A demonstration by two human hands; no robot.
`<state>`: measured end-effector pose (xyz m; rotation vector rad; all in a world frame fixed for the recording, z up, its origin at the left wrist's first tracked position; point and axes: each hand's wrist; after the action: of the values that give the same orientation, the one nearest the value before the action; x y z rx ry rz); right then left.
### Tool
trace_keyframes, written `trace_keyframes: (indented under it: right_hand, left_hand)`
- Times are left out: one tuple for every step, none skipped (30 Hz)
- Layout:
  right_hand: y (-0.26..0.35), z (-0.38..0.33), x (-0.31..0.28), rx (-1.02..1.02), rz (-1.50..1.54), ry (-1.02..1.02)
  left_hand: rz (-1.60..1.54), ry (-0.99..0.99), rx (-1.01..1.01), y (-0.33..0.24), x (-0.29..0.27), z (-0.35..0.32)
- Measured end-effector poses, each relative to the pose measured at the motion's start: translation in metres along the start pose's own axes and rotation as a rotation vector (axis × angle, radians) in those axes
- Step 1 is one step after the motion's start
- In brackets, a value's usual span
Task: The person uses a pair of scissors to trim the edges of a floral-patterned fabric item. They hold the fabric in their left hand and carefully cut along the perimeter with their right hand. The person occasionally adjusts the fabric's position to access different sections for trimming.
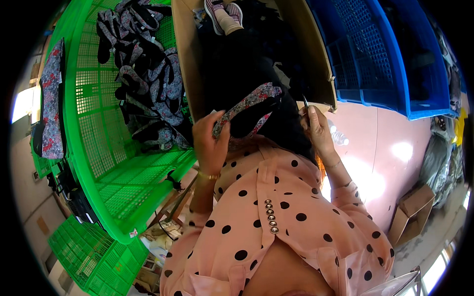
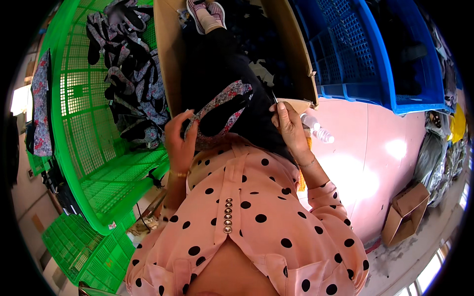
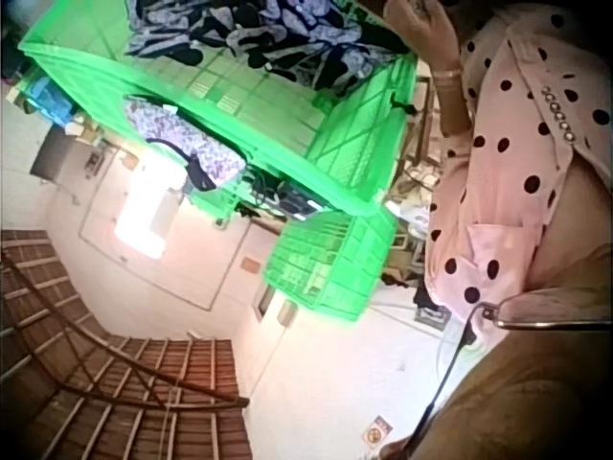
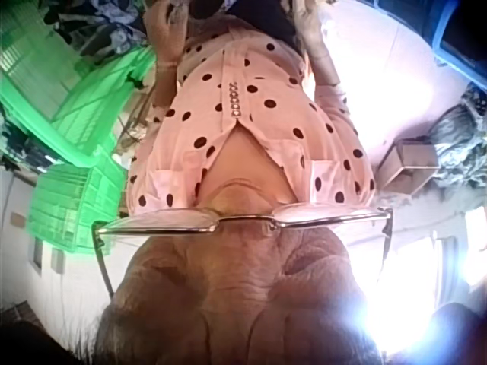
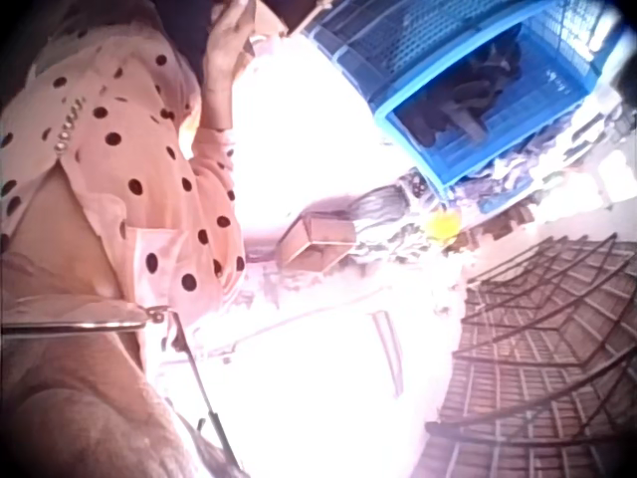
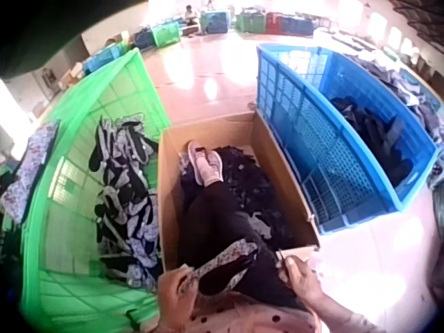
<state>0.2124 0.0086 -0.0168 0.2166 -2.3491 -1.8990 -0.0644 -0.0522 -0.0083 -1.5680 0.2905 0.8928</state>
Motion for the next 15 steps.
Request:
trace_keyframes:
  right_hand:
    - [-0.002, -0.002, -0.001, -0.004, -0.020, 0.008]
    - [-0.005, -0.002, -0.001, -0.040, -0.081, 0.029]
    - [-0.009, -0.001, -0.002, -0.077, -0.144, 0.046]
    - [-0.012, 0.000, -0.003, -0.113, -0.208, 0.068]
    - [-0.013, 0.001, -0.004, -0.133, -0.241, 0.086]
    - [-0.015, 0.001, -0.006, -0.150, -0.288, 0.096]
    - [-0.016, 0.002, -0.007, -0.166, -0.335, 0.108]
    - [-0.017, 0.003, -0.007, -0.181, -0.379, 0.121]
    - [-0.019, 0.003, -0.007, -0.185, -0.394, 0.127]
    - [-0.020, 0.005, -0.007, -0.191, -0.409, 0.134]
    - [-0.021, 0.005, -0.007, -0.193, -0.425, 0.143]
    - [-0.022, 0.006, -0.007, -0.195, -0.434, 0.147]
    - [-0.024, 0.008, -0.007, -0.196, -0.443, 0.153]
    - [-0.025, 0.011, -0.007, -0.201, -0.451, 0.161]
    - [-0.026, 0.013, -0.006, -0.228, -0.467, 0.173]
  left_hand:
    - [-0.027, 0.068, 0.037, -0.012, 0.007, 0.016]
    - [-0.053, 0.135, 0.074, -0.022, 0.015, 0.034]
    - [-0.081, 0.203, 0.113, -0.030, 0.027, 0.049]
    - [-0.070, 0.287, 0.152, -0.035, 0.038, 0.061]
    - [-0.058, 0.372, 0.192, -0.039, 0.050, 0.073]
    - [-0.048, 0.462, 0.238, -0.044, 0.061, 0.082]
    - [-0.036, 0.461, 0.279, -0.049, 0.069, 0.087]
    - [-0.021, 0.460, 0.318, -0.054, 0.076, 0.090]
    - [-0.006, 0.458, 0.356, -0.057, 0.080, 0.094]
    - [0.028, 0.509, 0.378, -0.059, 0.082, 0.099]
    - [0.060, 0.563, 0.398, -0.060, 0.085, 0.103]
    - [0.093, 0.615, 0.417, -0.060, 0.088, 0.106]
    - [-0.021, 0.739, 0.279, -0.059, 0.091, 0.109]
    - [-0.135, 0.855, 0.137, -0.056, 0.094, 0.112]
    - [-0.250, 0.964, -0.009, -0.054, 0.097, 0.115]
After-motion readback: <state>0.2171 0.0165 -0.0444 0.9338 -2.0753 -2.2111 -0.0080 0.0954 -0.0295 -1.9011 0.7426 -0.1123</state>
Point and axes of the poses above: each hand's wrist, its own z-axis towards the middle knuckle, its own x-axis out of the palm, y = z × x, and after that the axes turned 14 degrees about -x, right-handed
